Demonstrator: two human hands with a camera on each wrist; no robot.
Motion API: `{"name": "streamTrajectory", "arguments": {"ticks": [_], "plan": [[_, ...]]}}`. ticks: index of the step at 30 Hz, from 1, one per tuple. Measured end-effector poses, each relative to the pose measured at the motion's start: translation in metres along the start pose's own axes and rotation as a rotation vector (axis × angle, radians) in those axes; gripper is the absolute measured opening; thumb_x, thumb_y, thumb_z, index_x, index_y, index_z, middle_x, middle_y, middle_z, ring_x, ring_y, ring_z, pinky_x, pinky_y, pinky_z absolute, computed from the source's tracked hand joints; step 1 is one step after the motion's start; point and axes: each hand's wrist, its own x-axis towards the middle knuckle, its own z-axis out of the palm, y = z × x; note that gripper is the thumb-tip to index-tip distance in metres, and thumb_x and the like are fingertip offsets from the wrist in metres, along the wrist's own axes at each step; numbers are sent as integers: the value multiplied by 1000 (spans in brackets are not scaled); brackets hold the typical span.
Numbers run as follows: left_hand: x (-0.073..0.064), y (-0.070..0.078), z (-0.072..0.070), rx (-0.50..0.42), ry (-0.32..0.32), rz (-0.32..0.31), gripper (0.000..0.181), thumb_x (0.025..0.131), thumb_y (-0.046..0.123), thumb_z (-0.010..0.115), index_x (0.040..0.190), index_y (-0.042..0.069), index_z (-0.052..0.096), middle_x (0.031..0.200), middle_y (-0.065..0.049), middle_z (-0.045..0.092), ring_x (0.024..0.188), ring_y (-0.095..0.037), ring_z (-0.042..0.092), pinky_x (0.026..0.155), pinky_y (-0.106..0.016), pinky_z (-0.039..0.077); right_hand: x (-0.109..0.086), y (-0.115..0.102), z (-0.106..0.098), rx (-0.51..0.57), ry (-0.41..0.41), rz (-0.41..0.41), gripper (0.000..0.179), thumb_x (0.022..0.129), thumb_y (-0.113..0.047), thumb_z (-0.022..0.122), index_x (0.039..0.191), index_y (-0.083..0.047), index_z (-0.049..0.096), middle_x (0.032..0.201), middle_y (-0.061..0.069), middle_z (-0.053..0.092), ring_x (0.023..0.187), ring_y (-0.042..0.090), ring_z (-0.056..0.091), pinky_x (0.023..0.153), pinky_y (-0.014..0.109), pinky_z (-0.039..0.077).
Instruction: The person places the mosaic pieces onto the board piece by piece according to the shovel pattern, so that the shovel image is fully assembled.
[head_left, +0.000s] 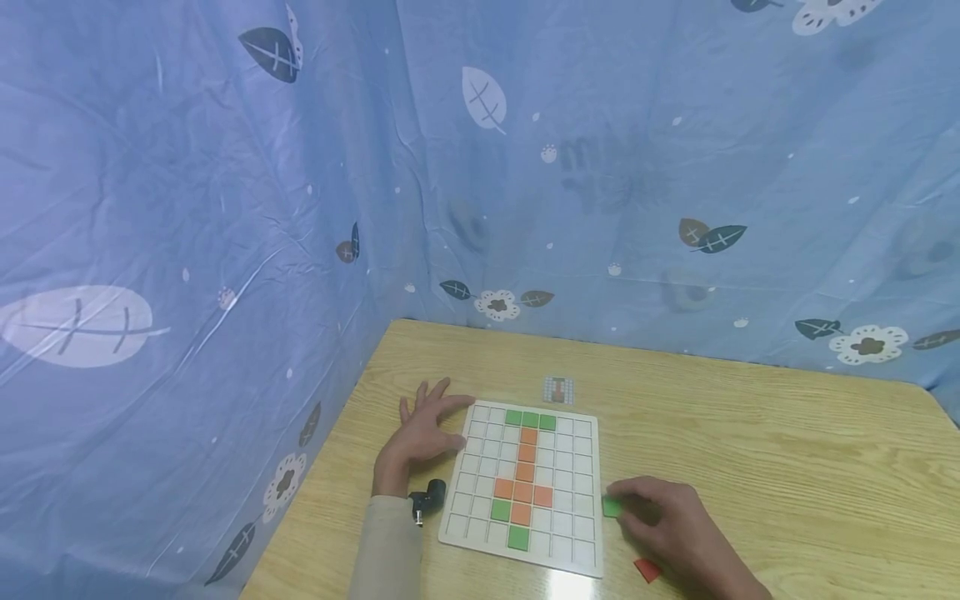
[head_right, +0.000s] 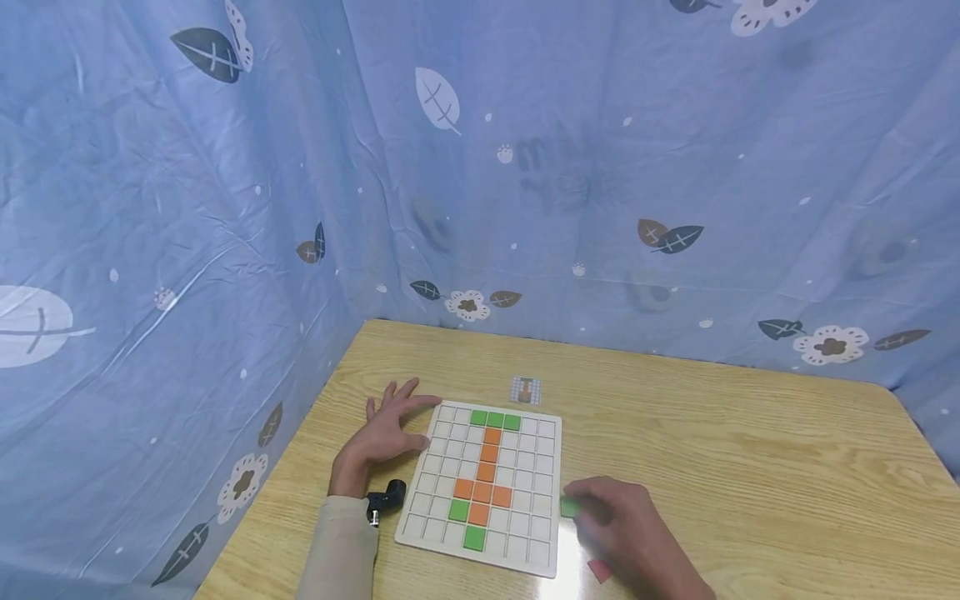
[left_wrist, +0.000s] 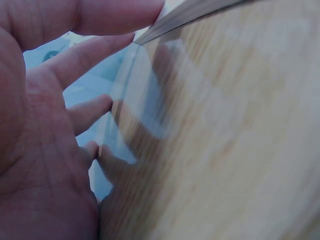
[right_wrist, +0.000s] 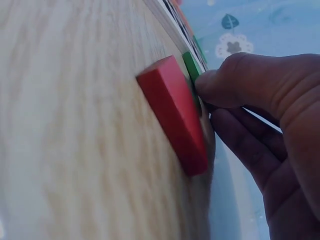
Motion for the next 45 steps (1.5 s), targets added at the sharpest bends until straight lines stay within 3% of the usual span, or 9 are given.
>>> {"name": "streamTrajectory", "arguments": {"ticks": [8, 16, 20, 26, 34, 45], "plan": [[0, -1, 1, 7, -5, -8, 73, 79, 12, 82, 150, 25, 68, 183, -16, 23, 170, -48, -6, 128, -76, -19, 2, -4, -9, 2, -1, 104, 42, 85, -5, 90, 109, -39, 81, 110, -26, 78, 106, -3, 71, 92, 20, 60], [0, -1, 1, 14, -1, -17, 73, 80, 12, 82, 150, 27, 68, 183, -14, 23, 171, -47, -6, 128, -76, -19, 5, -16, -10, 13, 73, -69, 51, 76, 5, 91, 109, -33, 83, 104, -23, 80, 96, -1, 75, 89, 11, 56], [0, -1, 1, 15, 1, -9, 73, 79, 12, 82, 149, 26, 69, 183, -15, 23, 170, -48, -5, 127, -77, -18, 7, -26, -6, 45, 62, -96, 49, 78, 5, 90, 109, -33, 83, 104, -23, 80, 95, -1, 75, 89, 8, 54], [1, -1, 2, 22, 6, -14, 73, 79, 12, 82, 149, 28, 69, 183, -15, 23, 171, -48, -5, 128, -76, -18, 8, -36, 4, 95, 14, -109, 44, 82, 1, 90, 111, -31, 83, 106, -21, 80, 95, 1, 75, 88, 13, 58], [0, 0, 1, 15, 6, -12, 73, 79, 12, 82, 149, 27, 69, 183, -15, 23, 170, -48, -6, 127, -77, -19, 12, -43, 21, 108, 8, -189, 41, 81, 4, 87, 110, -25, 83, 104, -16, 82, 87, 1, 72, 84, 19, 61], [0, 0, 1, 3, 1, -6, 73, 78, 11, 82, 149, 26, 69, 183, -16, 23, 170, -49, -6, 127, -77, -20, 15, -52, 41, 153, -63, -57, 34, 86, -1, 87, 109, -26, 85, 106, -18, 81, 90, 1, 72, 84, 25, 64]]}}
